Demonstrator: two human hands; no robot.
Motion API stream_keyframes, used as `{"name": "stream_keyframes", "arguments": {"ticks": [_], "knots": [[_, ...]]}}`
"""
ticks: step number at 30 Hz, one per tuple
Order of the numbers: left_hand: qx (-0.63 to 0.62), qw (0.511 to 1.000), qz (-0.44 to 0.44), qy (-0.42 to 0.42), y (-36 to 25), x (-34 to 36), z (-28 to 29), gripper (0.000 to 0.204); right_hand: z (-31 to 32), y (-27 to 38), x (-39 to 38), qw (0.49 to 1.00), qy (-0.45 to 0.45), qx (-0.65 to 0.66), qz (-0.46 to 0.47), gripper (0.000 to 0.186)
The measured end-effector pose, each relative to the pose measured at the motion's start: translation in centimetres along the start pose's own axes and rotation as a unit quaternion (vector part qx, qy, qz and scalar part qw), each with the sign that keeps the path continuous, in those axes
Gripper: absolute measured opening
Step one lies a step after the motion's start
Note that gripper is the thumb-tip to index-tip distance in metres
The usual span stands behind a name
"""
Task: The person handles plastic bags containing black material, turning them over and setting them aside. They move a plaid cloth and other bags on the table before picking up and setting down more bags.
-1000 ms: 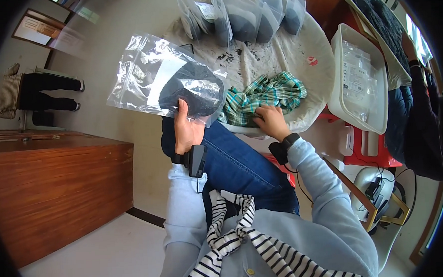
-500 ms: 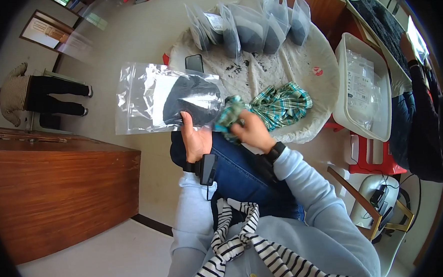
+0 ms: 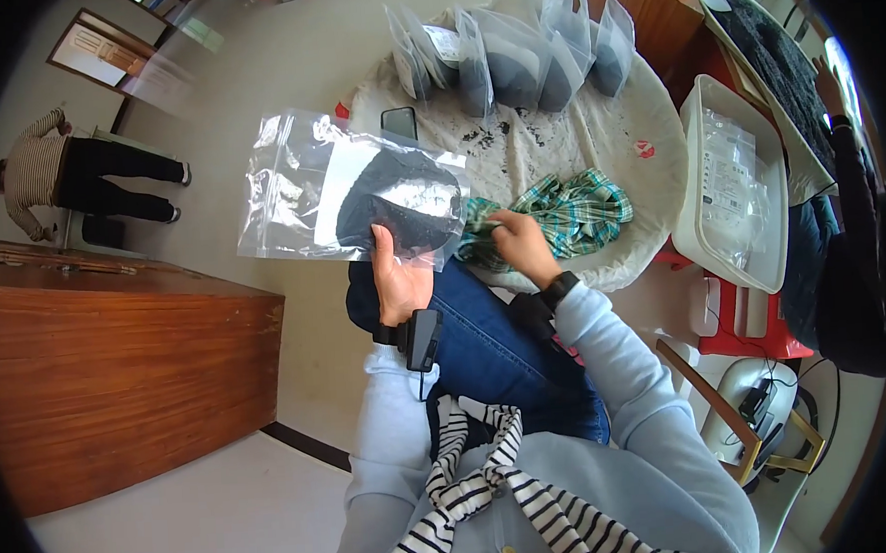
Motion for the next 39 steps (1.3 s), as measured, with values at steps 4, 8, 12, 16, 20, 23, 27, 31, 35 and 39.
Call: {"name": "stream_keyframes", "arguments": {"ticks": [4,8,12,16,20,23,27,31,35,39], "knots": [[-0.011,1.0,0.004,-0.015,0.3,0.1,0.1,0.052,-1.1,-6.7,-2.6,0.854,-0.012,0.442,-0.273,0.02],[-0.002,1.0,0.008,-0.024,0.4,0.1,0.1,0.052,-1.4,-6.9,-3.5,0.765,-0.055,0.592,-0.246,0.018],[-0.042,0.999,0.022,-0.017,0.5,-0.2,0.0,0.047,-1.9,-6.1,-3.8,0.689,-0.063,0.68,-0.24,0.018],[-0.01,1.0,0.027,0.0,0.5,-0.4,0.1,0.049,-2.1,-4.3,-3.8,0.595,-0.049,0.76,-0.258,0.02],[-0.011,0.999,0.032,0.004,0.7,-0.4,0.7,0.049,-2.2,-2.0,-3.4,0.532,-0.023,0.798,-0.282,0.022],[0.029,0.998,0.05,0.021,1.2,-0.5,0.9,0.05,-2.3,-0.6,-2.7,0.501,0.015,0.817,-0.286,0.023],[0.047,0.996,0.051,0.049,1.3,-0.7,0.5,0.051,-1.7,0.0,-1.8,0.521,0.034,0.813,-0.258,0.025],[0.038,0.996,0.043,0.062,1.2,-0.7,0.1,0.053,0.2,-1.8,-2.3,0.591,-0.103,0.762,-0.244,0.026],[0.031,0.998,0.04,0.044,1.1,-0.6,0.2,0.054,4.8,1.6,-1.5,0.968,-0.177,0.177,-0.001,0.025],[-0.023,0.998,0.048,0.022,0.6,-1.0,0.0,0.055,3.2,-3.5,-0.7,0.911,-0.14,0.341,-0.184,0.023]]}}
Point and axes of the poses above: each hand's wrist, its own x-axis towards the middle knuckle, its own z-axis out of the back of the hand, y = z × x, the point moved 9 cm from there along x, towards the middle knuckle, and after that the axes turned 4 degrees about -x, right-handed, at the moved point
